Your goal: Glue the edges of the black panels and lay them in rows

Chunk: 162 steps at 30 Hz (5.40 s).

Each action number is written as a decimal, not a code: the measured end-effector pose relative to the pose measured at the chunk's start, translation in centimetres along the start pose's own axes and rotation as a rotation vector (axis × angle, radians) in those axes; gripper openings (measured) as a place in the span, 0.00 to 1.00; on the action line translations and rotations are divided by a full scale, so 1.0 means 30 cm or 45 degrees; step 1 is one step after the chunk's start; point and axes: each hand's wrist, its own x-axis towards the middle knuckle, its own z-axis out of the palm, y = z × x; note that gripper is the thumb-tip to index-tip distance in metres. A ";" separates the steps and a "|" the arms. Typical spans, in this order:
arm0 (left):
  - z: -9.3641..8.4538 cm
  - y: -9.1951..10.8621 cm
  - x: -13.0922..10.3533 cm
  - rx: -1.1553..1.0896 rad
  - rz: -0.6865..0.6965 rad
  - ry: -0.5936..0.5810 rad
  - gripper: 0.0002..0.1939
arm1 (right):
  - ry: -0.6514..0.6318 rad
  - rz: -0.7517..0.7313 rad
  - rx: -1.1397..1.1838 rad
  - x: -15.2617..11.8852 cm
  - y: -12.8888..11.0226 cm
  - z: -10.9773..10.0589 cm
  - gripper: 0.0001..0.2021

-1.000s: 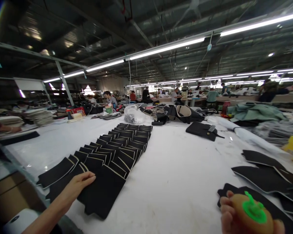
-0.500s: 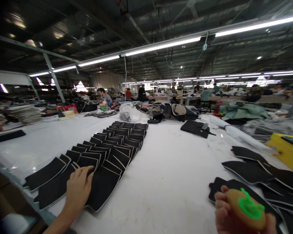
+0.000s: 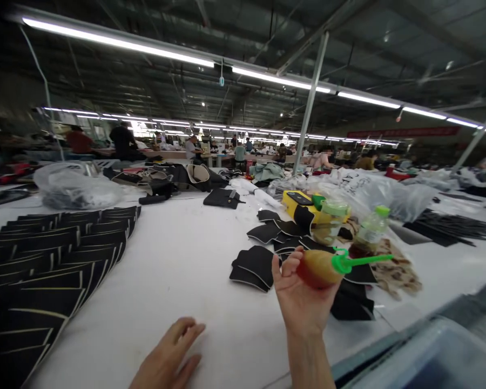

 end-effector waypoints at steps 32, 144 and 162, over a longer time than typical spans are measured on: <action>-0.348 -0.085 0.137 0.271 -0.641 -0.352 0.21 | 0.261 0.166 -0.653 -0.137 0.159 -0.059 0.22; -0.311 -0.085 0.025 -0.112 -0.453 -0.663 0.29 | -0.573 0.222 -2.105 -0.258 0.294 -0.149 0.27; -0.312 -0.081 0.023 -0.096 -0.451 -0.674 0.28 | -0.657 0.340 -2.020 -0.238 0.275 -0.167 0.30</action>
